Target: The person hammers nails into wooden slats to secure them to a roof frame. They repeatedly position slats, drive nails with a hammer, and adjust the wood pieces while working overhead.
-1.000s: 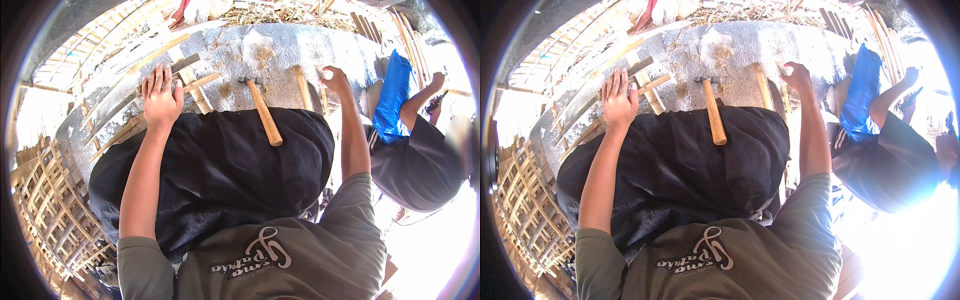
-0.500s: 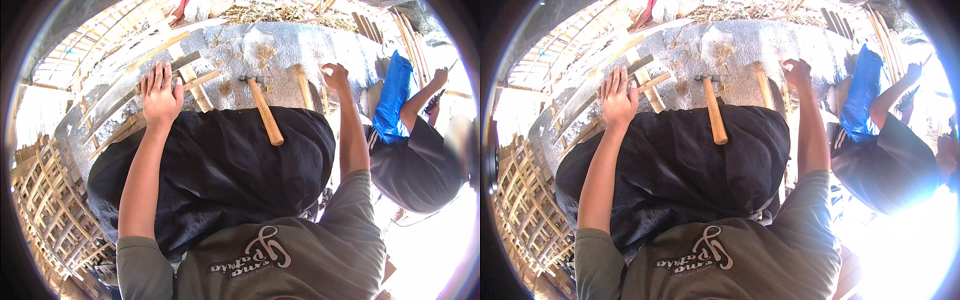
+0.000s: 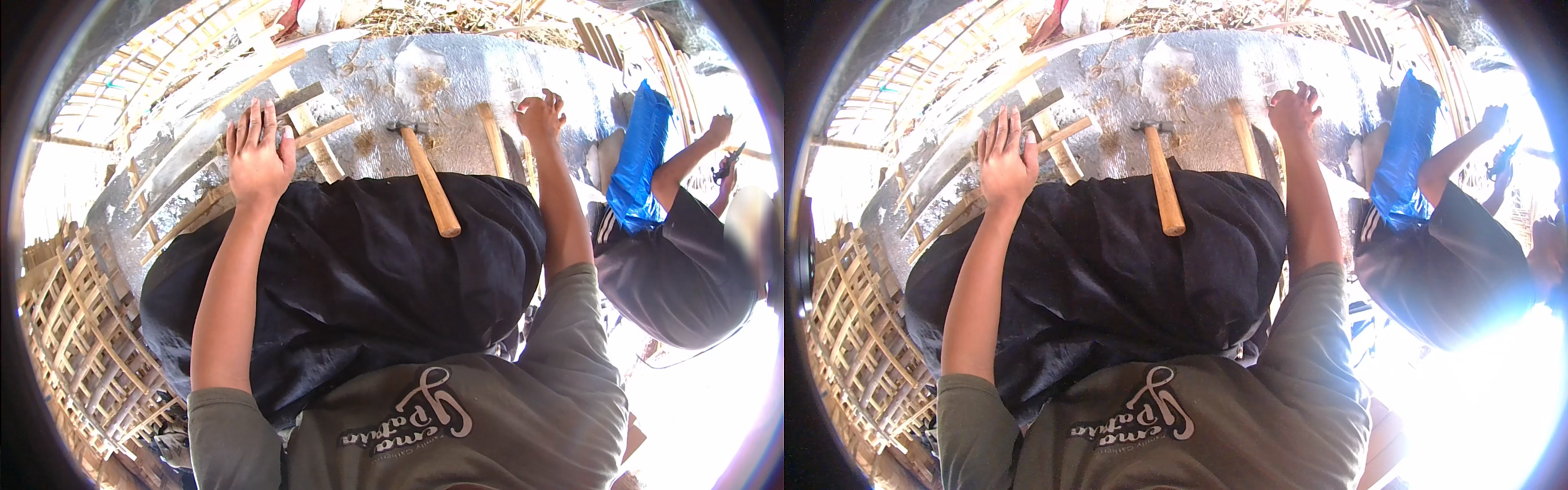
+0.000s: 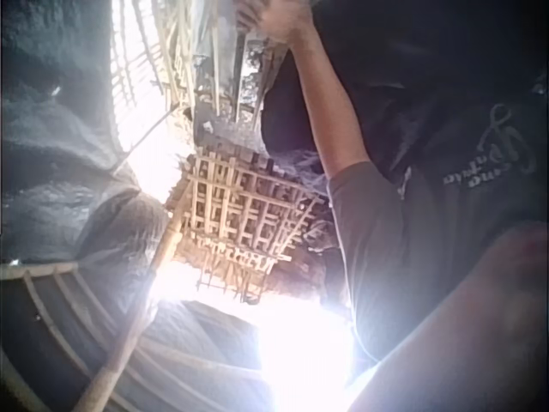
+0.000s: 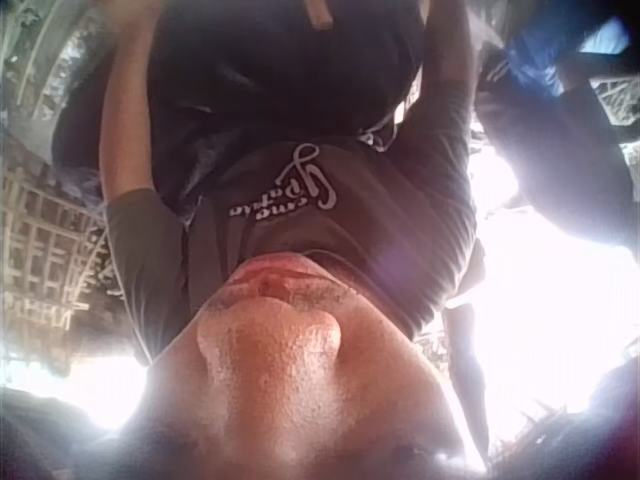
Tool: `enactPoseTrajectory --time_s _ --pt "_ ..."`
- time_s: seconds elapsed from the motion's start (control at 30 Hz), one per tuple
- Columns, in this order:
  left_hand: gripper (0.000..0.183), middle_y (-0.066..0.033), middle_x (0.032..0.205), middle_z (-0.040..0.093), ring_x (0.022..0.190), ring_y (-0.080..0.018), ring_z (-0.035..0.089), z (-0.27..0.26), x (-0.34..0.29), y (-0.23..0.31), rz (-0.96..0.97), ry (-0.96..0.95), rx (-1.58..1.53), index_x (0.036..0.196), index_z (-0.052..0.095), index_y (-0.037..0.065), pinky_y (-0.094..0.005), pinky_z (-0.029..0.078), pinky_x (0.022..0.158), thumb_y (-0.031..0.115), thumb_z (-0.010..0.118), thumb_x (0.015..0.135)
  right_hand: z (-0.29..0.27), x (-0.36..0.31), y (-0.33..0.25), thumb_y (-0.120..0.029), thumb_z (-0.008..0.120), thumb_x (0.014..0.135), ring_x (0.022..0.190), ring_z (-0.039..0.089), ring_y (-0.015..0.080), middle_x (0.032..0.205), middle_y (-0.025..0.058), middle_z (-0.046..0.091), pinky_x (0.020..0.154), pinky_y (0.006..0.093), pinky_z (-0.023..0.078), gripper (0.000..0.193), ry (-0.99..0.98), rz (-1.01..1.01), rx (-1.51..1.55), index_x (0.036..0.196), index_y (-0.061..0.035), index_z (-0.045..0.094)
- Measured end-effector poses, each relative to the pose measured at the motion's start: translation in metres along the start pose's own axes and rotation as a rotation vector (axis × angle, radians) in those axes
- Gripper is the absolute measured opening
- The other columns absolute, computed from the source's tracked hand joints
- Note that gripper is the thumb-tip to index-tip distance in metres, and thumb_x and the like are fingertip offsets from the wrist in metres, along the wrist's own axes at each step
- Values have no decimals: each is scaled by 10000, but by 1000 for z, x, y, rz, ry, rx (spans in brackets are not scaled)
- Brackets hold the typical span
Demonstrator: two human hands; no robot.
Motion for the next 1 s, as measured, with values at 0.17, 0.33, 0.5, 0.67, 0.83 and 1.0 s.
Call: enactPoseTrajectory --time_s 0.17,0.33,0.5,0.67,0.83,1.0 --pt "508 -177 1446 554 1318 -336 532 -2 -1 -1 -12 6 -10 1379 594 21 -516 349 1161 327 535 978 2 1 -1 -200 690 876 1464 276 335 1539 72 407 1154 623 296 167 -64 48 6 1011 -235 781" --pt "502 -173 1440 561 1314 -334 536 -1 0 0 -8 12 -11 1372 602 28 -518 357 1155 334 539 979 7 9 5 -199 744 856 1451 325 333 1527 56 439 1110 625 355 109 -27 22 11 953 -211 792" --pt "499 -175 1457 546 1319 -346 535 -4 -1 -2 -17 1 -17 1398 579 35 -522 365 1150 309 546 982 14 13 5 -175 687 870 1415 372 336 1485 103 465 1128 563 372 146 -21 -62 148 985 -151 774" --pt "504 -179 1464 541 1316 -357 537 -1 1 1 -13 10 -41 1413 565 35 -520 367 1149 290 553 979 36 32 32 -145 689 857 1319 479 383 1404 205 514 1073 492 444 106 51 -200 153 931 -105 754" --pt "503 -174 1466 541 1314 -356 539 -3 0 0 -11 4 -27 1414 565 35 -521 363 1152 289 548 981 36 27 35 -88 700 820 1294 497 415 1376 236 530 1051 481 461 126 88 -199 216 920 -140 755" --pt "498 -168 1476 534 1315 -353 541 -2 0 -1 -13 2 -14 1411 568 34 -519 360 1156 290 541 984 24 13 26 -49 720 759 1386 403 435 1458 218 471 1097 484 442 221 110 -243 251 902 -210 765"
Point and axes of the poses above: each hand's wrist, its own x-axis towards the middle knuckle, its own z-axis out of the palm, y = z × x, the point moved 9 cm from there along x, towards the middle knuckle
